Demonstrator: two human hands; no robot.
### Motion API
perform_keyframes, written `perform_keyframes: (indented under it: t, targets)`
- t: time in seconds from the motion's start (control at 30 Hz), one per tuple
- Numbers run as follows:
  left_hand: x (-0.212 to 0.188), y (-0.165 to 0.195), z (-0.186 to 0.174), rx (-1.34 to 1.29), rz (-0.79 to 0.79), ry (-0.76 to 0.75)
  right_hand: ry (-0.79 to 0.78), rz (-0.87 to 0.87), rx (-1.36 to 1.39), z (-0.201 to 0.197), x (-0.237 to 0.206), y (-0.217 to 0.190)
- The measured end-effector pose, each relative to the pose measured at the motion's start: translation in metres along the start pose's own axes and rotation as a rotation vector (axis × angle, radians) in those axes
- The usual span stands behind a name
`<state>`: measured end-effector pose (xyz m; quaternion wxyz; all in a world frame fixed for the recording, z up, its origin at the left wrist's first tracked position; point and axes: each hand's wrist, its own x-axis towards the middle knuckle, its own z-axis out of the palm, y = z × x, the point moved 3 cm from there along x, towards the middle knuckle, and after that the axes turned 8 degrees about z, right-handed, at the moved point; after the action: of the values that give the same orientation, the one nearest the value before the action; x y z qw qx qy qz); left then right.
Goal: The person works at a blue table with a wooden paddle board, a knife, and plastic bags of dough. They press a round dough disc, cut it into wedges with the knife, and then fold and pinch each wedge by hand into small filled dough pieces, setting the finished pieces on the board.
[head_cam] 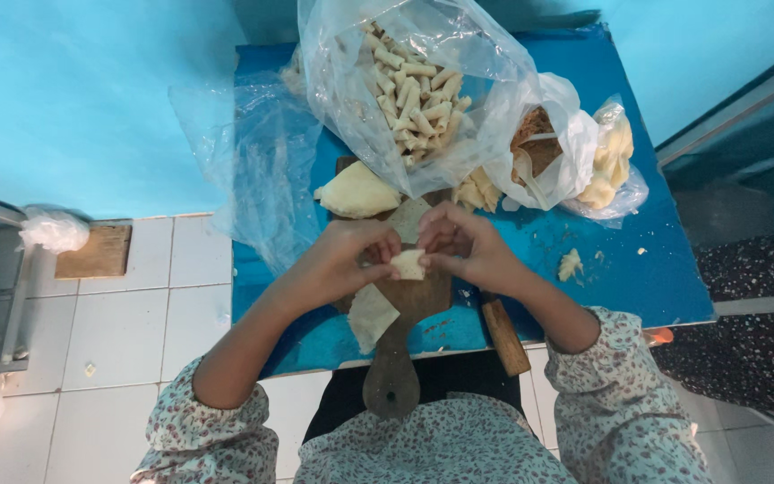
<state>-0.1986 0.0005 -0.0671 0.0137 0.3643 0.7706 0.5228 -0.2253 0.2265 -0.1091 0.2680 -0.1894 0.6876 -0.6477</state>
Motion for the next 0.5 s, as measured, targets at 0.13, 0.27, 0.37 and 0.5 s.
perform_keyframes:
  t: [0.13, 0.27, 0.37, 0.5]
  targets:
    - [0.001, -0.004, -0.002, 0.076, -0.022, 0.045, 0.01, 0.029, 0.103, -0.007, 0.001, 0.003]
    - [0.001, -0.001, -0.005, 0.151, 0.034, 0.077, 0.042, 0.089, 0.119, -0.01, 0.002, 0.0]
    - [0.0, 0.004, -0.009, 0.12, 0.09, 0.131, 0.058, 0.112, 0.094, -0.009, 0.004, -0.003]
    - [0.001, 0.002, -0.009, 0.065, 0.116, 0.171, 0.168, -0.055, -0.145, -0.004, -0.002, -0.014]
